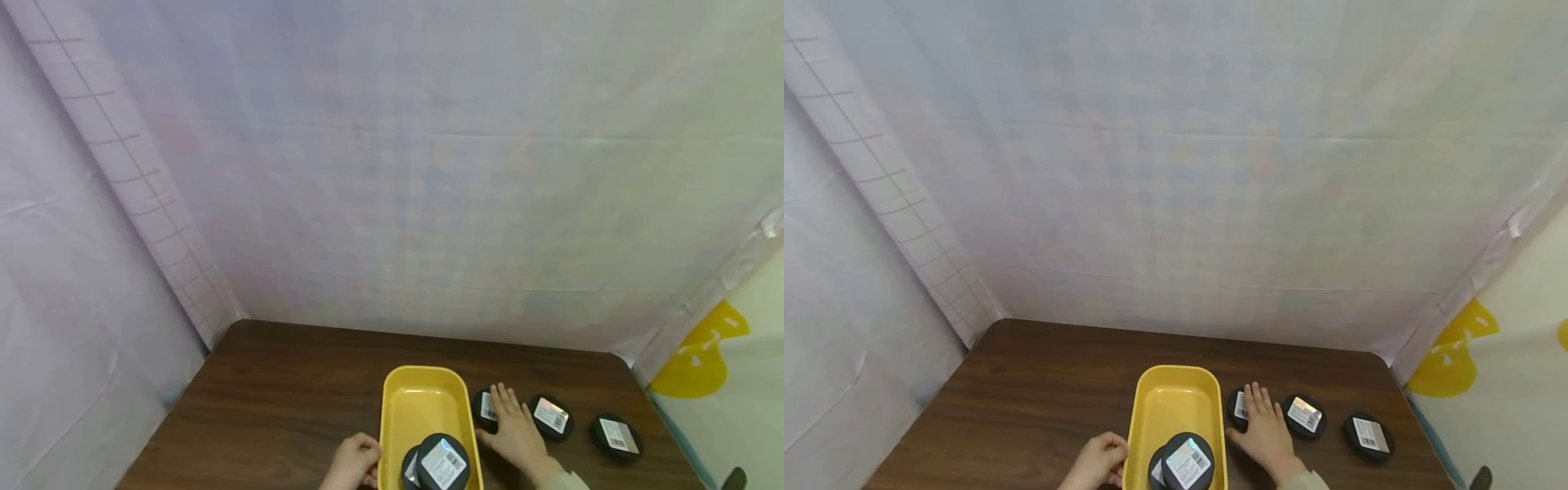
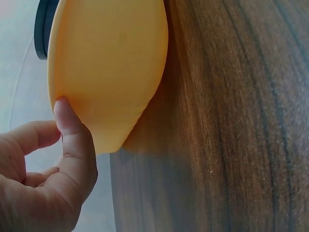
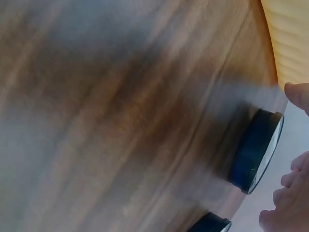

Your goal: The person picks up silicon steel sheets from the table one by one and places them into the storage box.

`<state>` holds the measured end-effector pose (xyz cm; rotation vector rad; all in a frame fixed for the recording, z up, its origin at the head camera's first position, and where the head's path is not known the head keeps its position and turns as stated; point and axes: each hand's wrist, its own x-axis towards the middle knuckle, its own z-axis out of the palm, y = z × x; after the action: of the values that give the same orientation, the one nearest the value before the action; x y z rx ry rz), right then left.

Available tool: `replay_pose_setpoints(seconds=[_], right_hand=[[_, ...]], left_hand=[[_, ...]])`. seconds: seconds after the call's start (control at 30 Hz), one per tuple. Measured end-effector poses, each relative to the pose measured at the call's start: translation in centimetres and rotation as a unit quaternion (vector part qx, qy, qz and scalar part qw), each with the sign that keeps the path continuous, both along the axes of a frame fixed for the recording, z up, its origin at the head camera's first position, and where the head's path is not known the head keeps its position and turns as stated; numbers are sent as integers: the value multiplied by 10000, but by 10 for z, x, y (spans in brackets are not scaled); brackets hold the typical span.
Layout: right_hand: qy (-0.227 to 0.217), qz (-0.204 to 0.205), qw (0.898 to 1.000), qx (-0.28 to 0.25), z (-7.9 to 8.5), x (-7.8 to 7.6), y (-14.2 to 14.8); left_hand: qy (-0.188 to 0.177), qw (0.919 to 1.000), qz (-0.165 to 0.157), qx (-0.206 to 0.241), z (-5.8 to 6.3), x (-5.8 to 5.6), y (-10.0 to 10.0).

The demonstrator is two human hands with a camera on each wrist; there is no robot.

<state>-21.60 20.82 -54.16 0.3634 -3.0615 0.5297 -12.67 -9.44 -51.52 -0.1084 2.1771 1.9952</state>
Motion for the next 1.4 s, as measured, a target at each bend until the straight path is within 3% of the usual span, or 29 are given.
replay_pose_setpoints(seconds=[0.47,1.0,1.23,1.4], right_hand=[[-247,371,9985,303,5,-22,4],[-455,481,9978,93,19,-27,5],[-627,508,9967,-45,20,-24,6],[-457,518,9975,140,17,-25,9]], left_hand=[[-28,10000,-41,-84,5,2,2],[-50,9999,-45,-92,5,3,3],[-76,9999,-66,-129,4,4,5],[-96,9999,-58,-105,5,4,6]])
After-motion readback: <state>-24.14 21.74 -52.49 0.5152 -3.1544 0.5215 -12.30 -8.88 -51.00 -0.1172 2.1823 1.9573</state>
